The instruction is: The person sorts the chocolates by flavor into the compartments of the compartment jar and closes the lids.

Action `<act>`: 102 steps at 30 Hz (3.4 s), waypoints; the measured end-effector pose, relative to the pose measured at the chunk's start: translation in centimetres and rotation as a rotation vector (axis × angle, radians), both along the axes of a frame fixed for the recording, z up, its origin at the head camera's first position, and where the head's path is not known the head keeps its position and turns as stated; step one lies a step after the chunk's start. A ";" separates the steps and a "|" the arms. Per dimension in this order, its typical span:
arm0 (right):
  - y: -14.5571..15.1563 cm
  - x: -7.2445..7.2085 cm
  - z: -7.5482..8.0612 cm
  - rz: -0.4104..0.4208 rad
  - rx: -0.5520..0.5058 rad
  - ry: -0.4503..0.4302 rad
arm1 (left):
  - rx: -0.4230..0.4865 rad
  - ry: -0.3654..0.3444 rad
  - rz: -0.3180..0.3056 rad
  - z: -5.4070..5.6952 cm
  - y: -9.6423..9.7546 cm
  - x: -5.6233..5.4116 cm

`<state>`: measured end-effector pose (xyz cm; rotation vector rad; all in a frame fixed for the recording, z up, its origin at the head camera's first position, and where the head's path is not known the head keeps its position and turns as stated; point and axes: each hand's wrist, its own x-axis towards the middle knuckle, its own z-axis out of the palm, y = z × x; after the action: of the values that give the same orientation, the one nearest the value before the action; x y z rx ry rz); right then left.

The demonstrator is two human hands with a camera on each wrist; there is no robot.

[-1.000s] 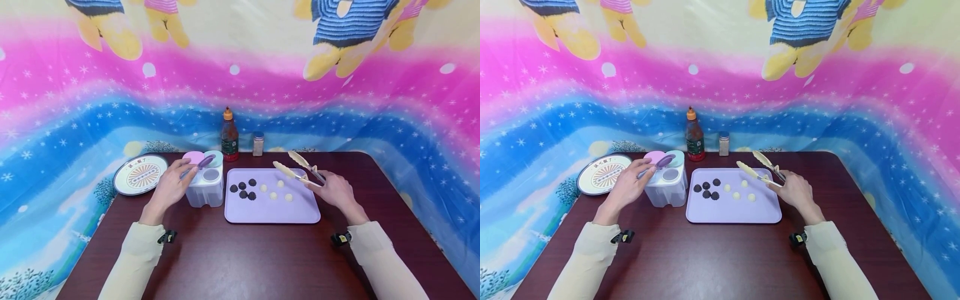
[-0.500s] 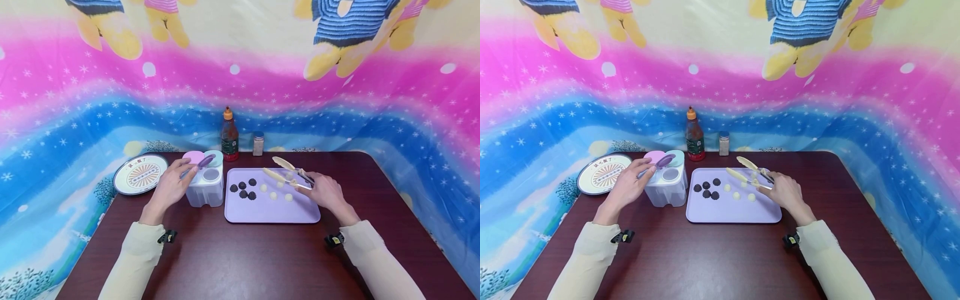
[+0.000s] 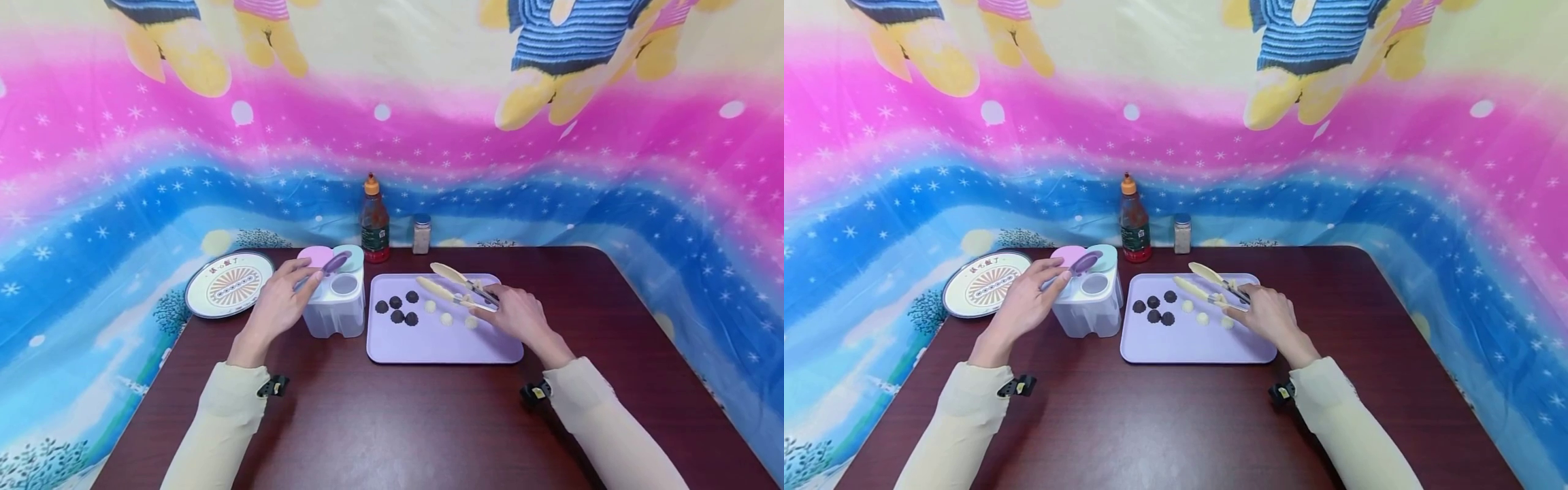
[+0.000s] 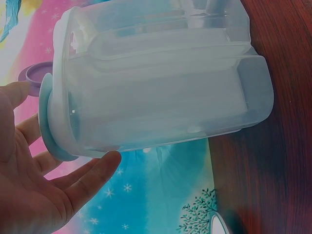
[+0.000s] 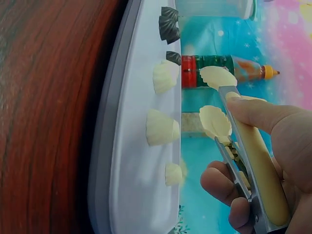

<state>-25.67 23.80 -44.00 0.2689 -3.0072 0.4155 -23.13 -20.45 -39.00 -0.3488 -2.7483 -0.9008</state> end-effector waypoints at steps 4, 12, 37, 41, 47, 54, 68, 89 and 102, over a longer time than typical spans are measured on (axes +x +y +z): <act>-0.5 0.0 -0.1 0.015 0.010 -0.012 | 0.002 0.003 0.004 0.0 0.0 0.0; -1.6 -0.3 -0.2 0.038 0.027 -0.017 | 0.009 -0.004 0.007 0.1 0.1 0.1; -3.6 -0.6 -0.2 0.099 0.113 0.001 | 0.020 -0.023 0.007 0.1 0.0 0.0; -3.7 -0.6 -0.2 0.099 0.113 0.000 | 0.021 -0.013 0.009 0.0 0.0 0.0; -3.6 -0.6 -0.4 0.098 0.096 0.002 | 0.022 -0.008 0.011 0.0 0.0 -0.1; -3.2 -0.4 -0.4 0.079 0.068 -0.008 | 0.017 0.003 0.011 -0.1 0.0 -0.1; -2.7 0.2 0.4 0.074 -0.048 -0.030 | 0.012 0.000 0.013 0.0 0.0 -0.2; -5.3 2.2 4.1 0.138 -0.217 0.035 | 0.016 -0.006 0.011 0.0 -0.1 -0.1; -7.3 2.8 5.2 0.217 -0.247 0.150 | 0.019 0.002 0.010 -0.1 -0.2 -0.1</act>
<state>-22.88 16.46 -38.78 0.5780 -2.7529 0.7422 -23.19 -20.63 -39.08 -0.3329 -2.7352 -0.9223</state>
